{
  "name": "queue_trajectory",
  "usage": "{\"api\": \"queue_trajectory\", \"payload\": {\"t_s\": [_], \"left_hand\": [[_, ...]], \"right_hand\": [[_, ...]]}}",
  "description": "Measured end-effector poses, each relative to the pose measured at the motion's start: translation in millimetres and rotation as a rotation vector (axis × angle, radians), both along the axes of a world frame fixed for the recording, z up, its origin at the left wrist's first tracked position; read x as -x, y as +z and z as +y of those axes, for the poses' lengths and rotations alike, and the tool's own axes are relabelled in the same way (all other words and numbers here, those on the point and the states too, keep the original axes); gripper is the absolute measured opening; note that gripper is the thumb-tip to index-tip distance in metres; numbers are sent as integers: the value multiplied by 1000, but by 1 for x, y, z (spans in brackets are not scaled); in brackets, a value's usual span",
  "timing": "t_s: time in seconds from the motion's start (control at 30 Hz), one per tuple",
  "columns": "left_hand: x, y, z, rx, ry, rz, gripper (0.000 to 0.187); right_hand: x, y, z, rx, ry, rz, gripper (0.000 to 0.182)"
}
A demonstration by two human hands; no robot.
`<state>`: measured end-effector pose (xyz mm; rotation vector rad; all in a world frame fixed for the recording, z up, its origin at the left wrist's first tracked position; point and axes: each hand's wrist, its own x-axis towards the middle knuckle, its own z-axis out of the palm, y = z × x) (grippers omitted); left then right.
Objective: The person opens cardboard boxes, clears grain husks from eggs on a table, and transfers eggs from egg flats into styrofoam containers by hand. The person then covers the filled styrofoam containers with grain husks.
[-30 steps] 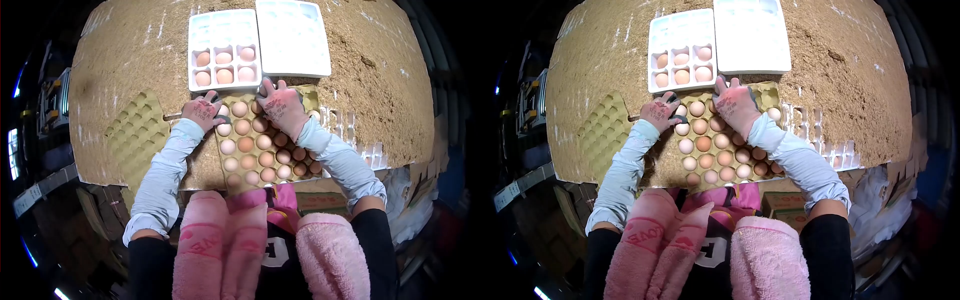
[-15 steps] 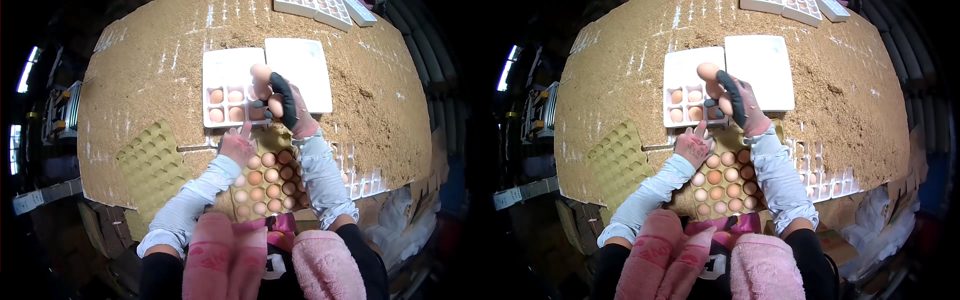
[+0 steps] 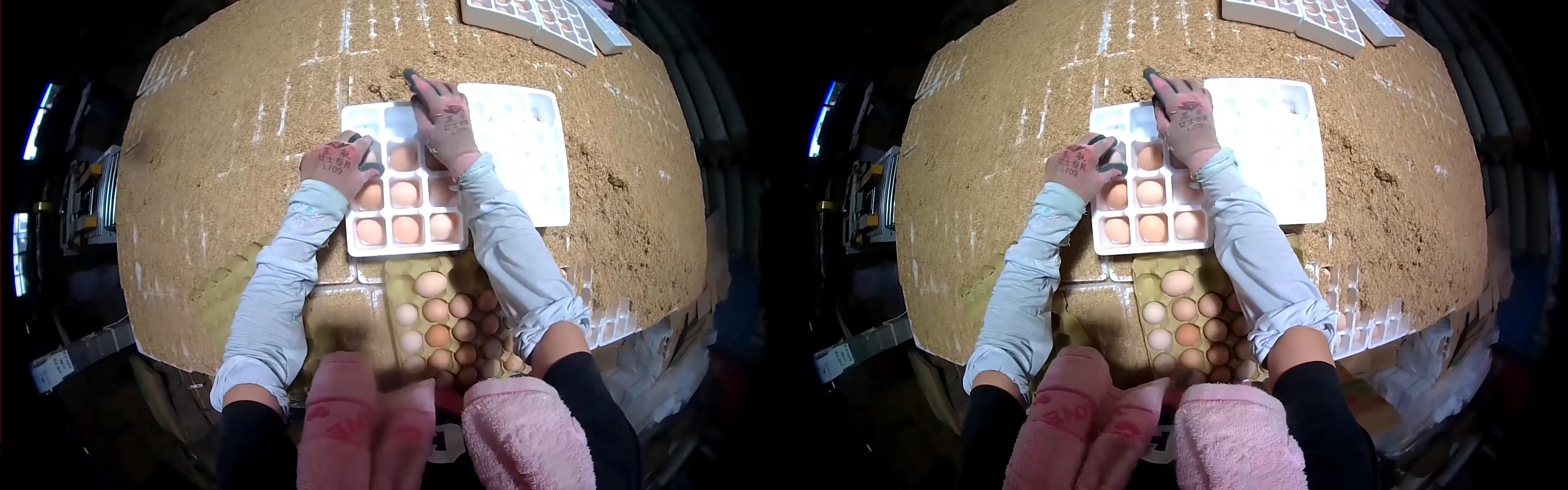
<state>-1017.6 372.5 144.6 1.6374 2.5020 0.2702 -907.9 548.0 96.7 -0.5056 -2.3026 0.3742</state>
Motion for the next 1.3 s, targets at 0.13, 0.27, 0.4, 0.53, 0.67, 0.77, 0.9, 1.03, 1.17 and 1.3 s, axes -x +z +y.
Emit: {"api": "queue_trajectory", "payload": {"t_s": [0.13, 0.27, 0.4, 0.53, 0.67, 0.77, 0.9, 1.03, 1.17, 1.3], "left_hand": [[33, -29, 58, -560, 83, -215, 42], [34, -73, 89, -128, 33, 174, 57], [18, -74, 73, -579, 70, 54, 46], [20, -47, 8, -476, 370, -65, 48], [-25, -36, -65, -62, 436, -449, 68], [-39, -61, -77, -57, 429, -517, 56], [-33, -69, -76, -149, 314, -492, 40], [-3, -72, -78, -265, 441, -409, 30], [65, -36, -51, -328, 407, -418, 30], [109, 1, 53, -371, 209, -205, 32]], "right_hand": [[-21, 20, -12, 233, 119, 290, 44], [-121, 82, -86, 747, 364, -101, 32], [-171, 29, -153, -69, 352, -662, 17], [-177, 46, -139, 184, 462, -445, 40], [-110, 67, -89, 811, 306, 178, 51], [-32, 33, -49, 346, 202, -157, 45], [-31, 22, -36, -52, -31, -226, 46], [-109, 76, -12, -104, -323, -305, 47], [-206, 49, 11, 54, -653, -587, 52], [-262, 6, 22, 234, -519, -449, 44]]}}
